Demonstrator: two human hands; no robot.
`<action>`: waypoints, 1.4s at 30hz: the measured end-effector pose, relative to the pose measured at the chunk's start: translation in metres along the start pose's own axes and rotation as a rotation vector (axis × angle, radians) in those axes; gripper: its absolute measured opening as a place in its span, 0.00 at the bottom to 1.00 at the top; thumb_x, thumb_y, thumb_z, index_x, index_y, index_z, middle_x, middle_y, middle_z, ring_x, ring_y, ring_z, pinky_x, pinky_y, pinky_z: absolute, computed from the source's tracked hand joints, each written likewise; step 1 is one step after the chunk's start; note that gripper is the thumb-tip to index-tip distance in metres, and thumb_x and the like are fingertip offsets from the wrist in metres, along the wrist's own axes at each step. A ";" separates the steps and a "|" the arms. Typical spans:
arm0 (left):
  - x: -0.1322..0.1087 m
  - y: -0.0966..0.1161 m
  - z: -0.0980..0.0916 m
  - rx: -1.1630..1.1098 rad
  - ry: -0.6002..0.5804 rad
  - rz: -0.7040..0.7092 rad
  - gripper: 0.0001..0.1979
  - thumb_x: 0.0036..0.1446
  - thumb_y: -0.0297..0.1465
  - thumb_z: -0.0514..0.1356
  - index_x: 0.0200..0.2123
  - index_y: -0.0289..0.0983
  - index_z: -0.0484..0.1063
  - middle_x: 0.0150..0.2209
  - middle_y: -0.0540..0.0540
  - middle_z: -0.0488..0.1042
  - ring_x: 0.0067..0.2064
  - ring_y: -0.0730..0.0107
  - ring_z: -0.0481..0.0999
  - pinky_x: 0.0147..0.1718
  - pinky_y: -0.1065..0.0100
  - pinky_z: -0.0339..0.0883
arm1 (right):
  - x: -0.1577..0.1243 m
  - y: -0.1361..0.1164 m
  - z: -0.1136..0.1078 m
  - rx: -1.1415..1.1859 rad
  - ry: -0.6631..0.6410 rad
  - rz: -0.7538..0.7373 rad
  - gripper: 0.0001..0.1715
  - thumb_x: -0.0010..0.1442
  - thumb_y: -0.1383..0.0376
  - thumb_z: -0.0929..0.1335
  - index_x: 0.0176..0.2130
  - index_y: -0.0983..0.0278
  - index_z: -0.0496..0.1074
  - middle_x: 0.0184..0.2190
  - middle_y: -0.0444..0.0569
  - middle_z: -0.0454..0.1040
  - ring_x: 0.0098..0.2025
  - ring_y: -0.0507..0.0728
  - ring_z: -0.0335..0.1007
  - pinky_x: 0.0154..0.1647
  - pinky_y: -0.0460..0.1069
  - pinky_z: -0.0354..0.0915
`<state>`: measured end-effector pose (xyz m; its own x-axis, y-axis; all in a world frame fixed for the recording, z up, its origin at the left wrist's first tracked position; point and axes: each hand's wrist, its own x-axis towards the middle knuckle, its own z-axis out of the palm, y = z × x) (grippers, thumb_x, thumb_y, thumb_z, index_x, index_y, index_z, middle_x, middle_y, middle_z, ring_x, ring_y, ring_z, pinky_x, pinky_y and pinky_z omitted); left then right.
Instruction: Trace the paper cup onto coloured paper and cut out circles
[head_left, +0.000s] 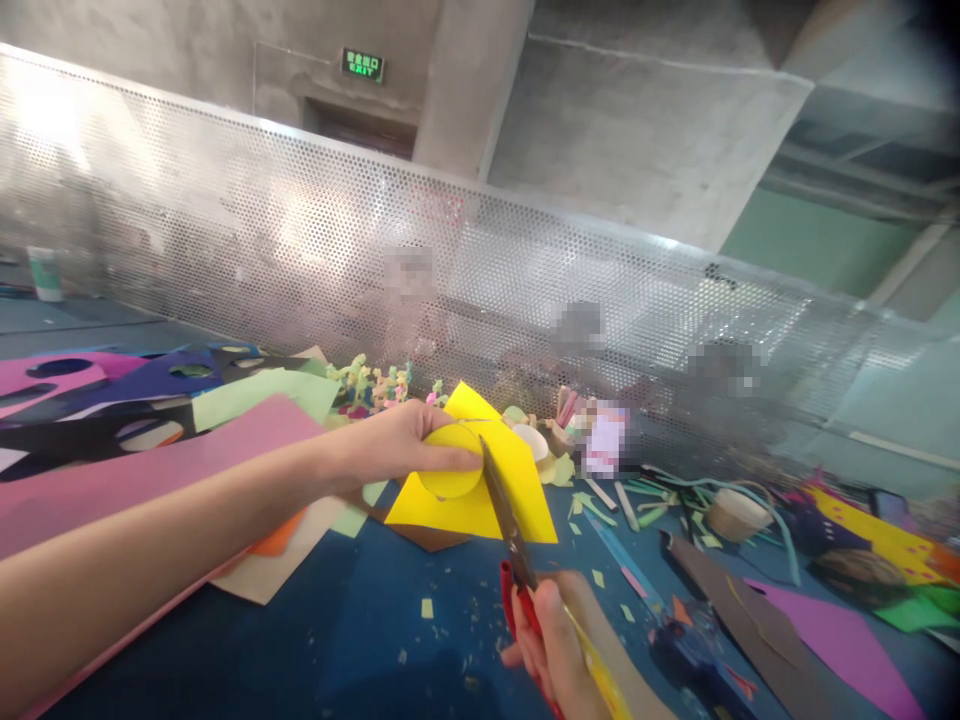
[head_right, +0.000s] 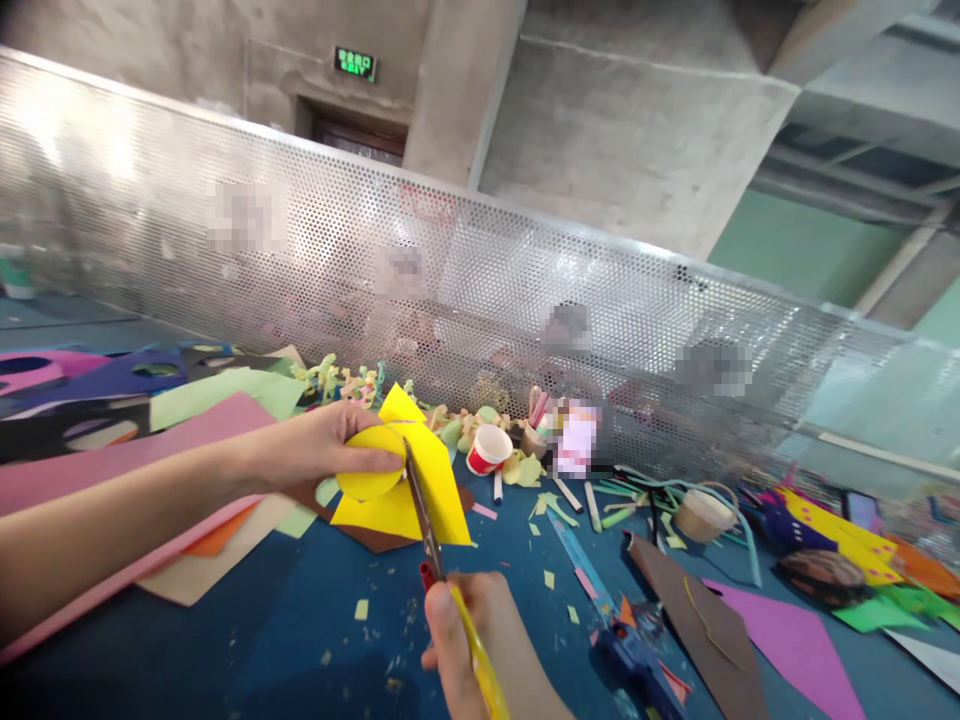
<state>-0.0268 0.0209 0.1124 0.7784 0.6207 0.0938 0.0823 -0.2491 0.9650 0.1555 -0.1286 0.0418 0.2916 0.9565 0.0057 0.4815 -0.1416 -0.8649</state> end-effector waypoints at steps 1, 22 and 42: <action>0.000 -0.001 -0.001 0.003 0.009 -0.005 0.13 0.51 0.40 0.63 0.33 0.36 0.76 0.34 0.47 0.79 0.33 0.71 0.77 0.33 0.73 0.69 | 0.001 0.000 0.000 -0.001 0.004 0.001 0.38 0.51 0.32 0.53 0.33 0.61 0.62 0.17 0.40 0.62 0.29 0.59 0.75 0.33 0.52 0.67; 0.004 -0.009 0.011 0.069 0.105 -0.007 0.16 0.50 0.42 0.62 0.34 0.35 0.77 0.38 0.44 0.78 0.38 0.65 0.76 0.35 0.69 0.69 | 0.021 0.019 0.002 0.127 -0.173 -0.254 0.35 0.59 0.39 0.51 0.20 0.61 0.60 0.13 0.46 0.63 0.26 0.57 0.71 0.35 0.52 0.68; 0.001 -0.005 0.009 -0.072 -0.004 0.020 0.10 0.52 0.37 0.63 0.36 0.37 0.76 0.38 0.47 0.78 0.38 0.70 0.77 0.38 0.70 0.70 | 0.005 0.002 -0.002 0.043 -0.033 -0.167 0.36 0.56 0.36 0.51 0.25 0.61 0.62 0.16 0.41 0.60 0.25 0.56 0.71 0.33 0.49 0.68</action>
<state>-0.0210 0.0161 0.1053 0.7819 0.6132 0.1123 0.0220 -0.2071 0.9781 0.1598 -0.1249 0.0409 0.1825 0.9738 0.1355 0.4846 0.0308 -0.8742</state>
